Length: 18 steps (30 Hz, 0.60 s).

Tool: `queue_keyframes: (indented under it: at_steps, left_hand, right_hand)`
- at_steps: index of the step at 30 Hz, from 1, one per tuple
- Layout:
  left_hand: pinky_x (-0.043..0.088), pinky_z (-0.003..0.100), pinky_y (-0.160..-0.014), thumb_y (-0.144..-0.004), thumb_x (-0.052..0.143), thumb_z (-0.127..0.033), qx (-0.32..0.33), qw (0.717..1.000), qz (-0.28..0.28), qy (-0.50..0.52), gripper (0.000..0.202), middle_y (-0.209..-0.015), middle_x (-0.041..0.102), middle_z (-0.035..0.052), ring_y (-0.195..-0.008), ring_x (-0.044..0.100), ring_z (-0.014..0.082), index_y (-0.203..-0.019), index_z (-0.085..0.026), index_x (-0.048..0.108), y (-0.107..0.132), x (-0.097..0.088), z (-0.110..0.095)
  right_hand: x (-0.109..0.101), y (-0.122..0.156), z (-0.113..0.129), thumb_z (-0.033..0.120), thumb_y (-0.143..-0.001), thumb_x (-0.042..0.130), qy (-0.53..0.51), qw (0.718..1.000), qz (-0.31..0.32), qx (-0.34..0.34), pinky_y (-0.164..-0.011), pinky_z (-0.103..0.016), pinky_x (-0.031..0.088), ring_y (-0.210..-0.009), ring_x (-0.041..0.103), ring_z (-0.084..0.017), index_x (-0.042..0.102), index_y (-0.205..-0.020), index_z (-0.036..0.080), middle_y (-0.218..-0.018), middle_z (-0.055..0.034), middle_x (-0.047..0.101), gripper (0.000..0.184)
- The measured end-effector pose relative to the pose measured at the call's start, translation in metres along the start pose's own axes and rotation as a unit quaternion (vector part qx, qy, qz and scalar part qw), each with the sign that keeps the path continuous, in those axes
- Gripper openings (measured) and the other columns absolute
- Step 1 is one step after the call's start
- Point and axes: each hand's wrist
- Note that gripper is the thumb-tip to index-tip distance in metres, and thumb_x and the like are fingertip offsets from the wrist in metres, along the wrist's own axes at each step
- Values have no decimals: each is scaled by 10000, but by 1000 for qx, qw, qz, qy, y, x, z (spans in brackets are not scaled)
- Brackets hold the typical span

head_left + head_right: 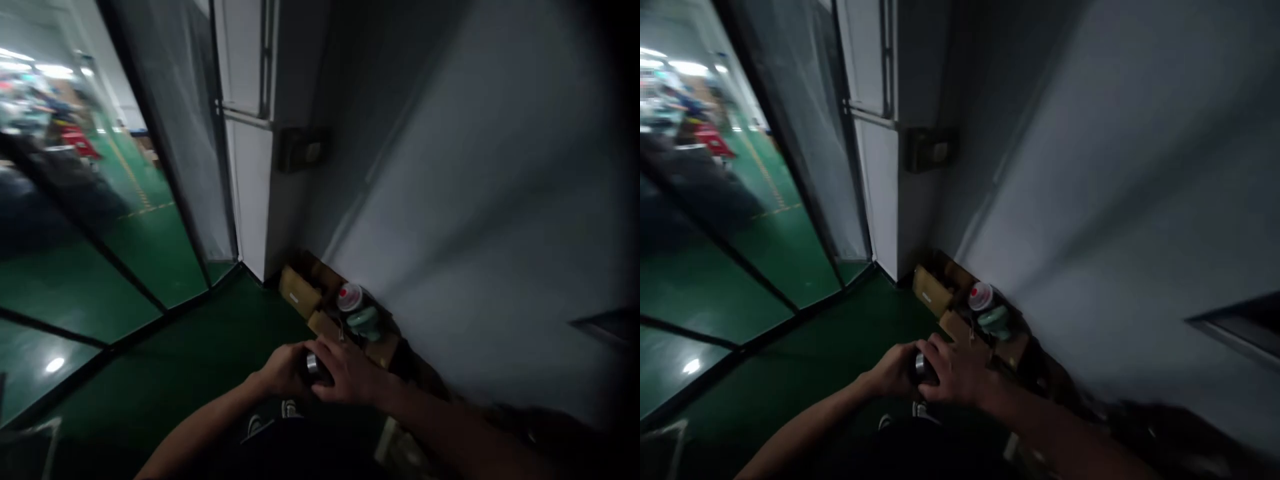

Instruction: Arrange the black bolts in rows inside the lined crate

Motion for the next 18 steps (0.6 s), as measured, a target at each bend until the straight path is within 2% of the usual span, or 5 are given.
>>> queue_keyframes:
  at_steps: [3,8,10,14,18]
  left_hand:
    - [489,269,-715,-564,775,-386,19,1000,7,-18,600,-990,702,54,-832,662,220,-1102,-182,604,-18,7,-1]
    - [489,304,-778,-674,677,-288,43,992,-13,-115,517,-1062,687,83,-932,663,253,-1170,-191,572,-67,13,-30]
    - [481,315,-801,-705,651,-266,35,985,-32,-167,499,-1072,685,93,-961,660,261,-1190,-195,559,-90,13,-51]
    - [475,325,-791,-675,706,-363,18,976,-86,-200,522,-1064,686,108,-955,659,279,-1148,-192,571,-137,18,-100]
    - [466,308,-693,-576,771,-462,-5,990,-87,-114,555,-899,690,90,-821,657,265,-1020,-160,631,-181,29,-136]
  right_hand:
    - [12,9,-1,380,-721,666,-40,994,-27,99,-846,-388,512,-986,617,-272,509,-1276,144,-1146,-139,606,623]
    - [4,25,-29,410,-788,635,-93,961,-179,191,-938,-406,473,-1108,590,-276,469,-1321,153,-1202,-148,620,615]
    - [-11,27,-45,430,-809,620,-95,941,-218,241,-939,-410,468,-1093,601,-278,497,-1291,146,-1168,-147,643,572]
    - [-52,35,-86,520,-875,535,-92,919,-238,302,-925,-398,461,-1057,618,-275,521,-1283,164,-1117,-129,671,541]
    - [-93,62,-136,676,-933,205,-208,900,-237,301,-761,-339,503,-873,652,-227,587,-1265,218,-1064,-81,686,683]
Point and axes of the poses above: each hand's wrist, its own y-axis away from the middle knuckle, its own x-axis out of the palm, z = x × y
